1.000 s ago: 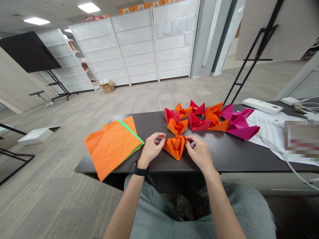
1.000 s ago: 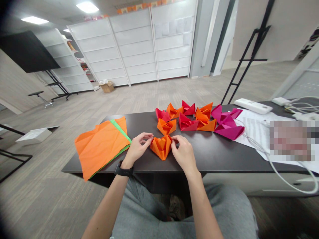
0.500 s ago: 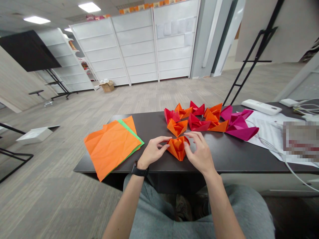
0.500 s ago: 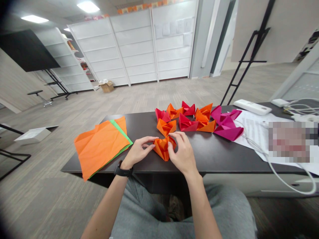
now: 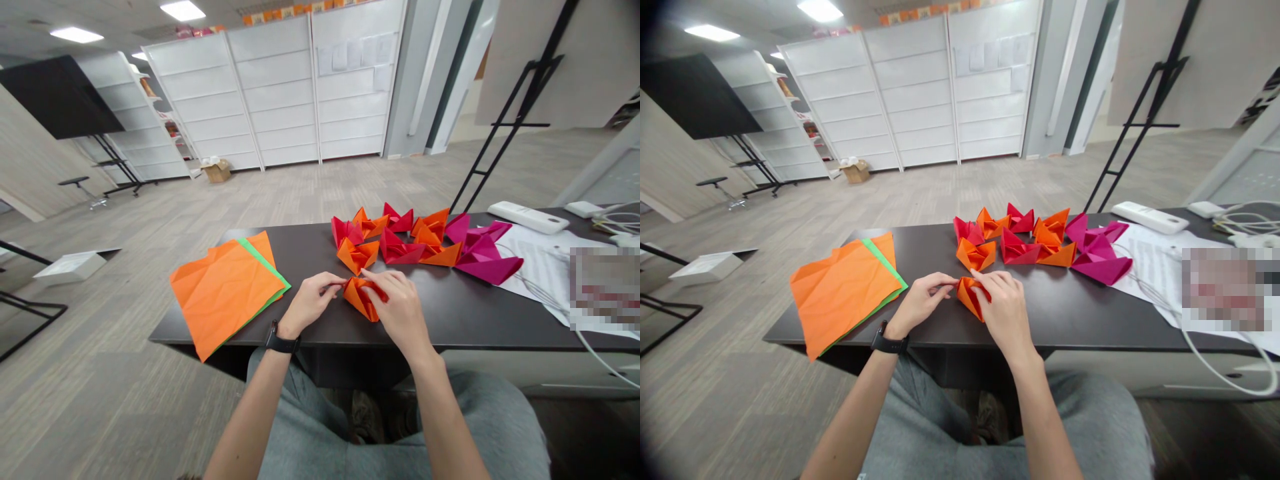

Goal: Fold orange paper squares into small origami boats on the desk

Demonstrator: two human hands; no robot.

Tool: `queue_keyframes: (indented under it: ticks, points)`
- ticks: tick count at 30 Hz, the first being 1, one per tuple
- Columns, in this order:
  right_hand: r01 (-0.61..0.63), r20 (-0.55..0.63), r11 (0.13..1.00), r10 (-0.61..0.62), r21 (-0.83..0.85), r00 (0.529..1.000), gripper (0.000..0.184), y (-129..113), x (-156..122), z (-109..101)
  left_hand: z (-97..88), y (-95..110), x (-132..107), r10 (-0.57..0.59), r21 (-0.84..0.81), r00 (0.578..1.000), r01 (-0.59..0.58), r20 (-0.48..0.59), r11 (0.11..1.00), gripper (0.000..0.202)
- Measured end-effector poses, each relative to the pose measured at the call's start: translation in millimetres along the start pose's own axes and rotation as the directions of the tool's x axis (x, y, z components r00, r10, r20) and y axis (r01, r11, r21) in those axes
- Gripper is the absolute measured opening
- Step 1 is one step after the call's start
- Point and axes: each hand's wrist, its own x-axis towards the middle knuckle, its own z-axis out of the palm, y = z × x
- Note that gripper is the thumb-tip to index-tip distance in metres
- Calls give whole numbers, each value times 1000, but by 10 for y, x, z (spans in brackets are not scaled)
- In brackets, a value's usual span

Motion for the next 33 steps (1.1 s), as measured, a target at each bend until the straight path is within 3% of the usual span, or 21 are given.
queue_keyframes:
  ticks: [4,8,17,24,30,33]
  points:
    - [-64,-61,997,67,51,996,17,-22,3,7,-1,-7,6,-10,56,1000,10,6,998,20]
    - [-13,-42,999,15,48,999,16,-42,13,-13,-3,-33,13,1,92,1000,-1,2,996,19]
    - [1,-127,974,-30,-227,991,25,-182,-28,-128,8,-2,10,111,281,991,-86,-73,956,14]
    - [3,-41,982,-11,-189,999,36,-266,-62,-141,28,20,-1,184,398,977,-127,-107,908,14]
    - [-22,-9,964,20,-266,1000,20,-266,-65,-47,28,41,-3,190,404,975,-128,-117,906,15]
    - [-6,5,962,8,-273,1000,21,-233,-59,-9,19,44,1,181,403,975,-116,-127,908,15]
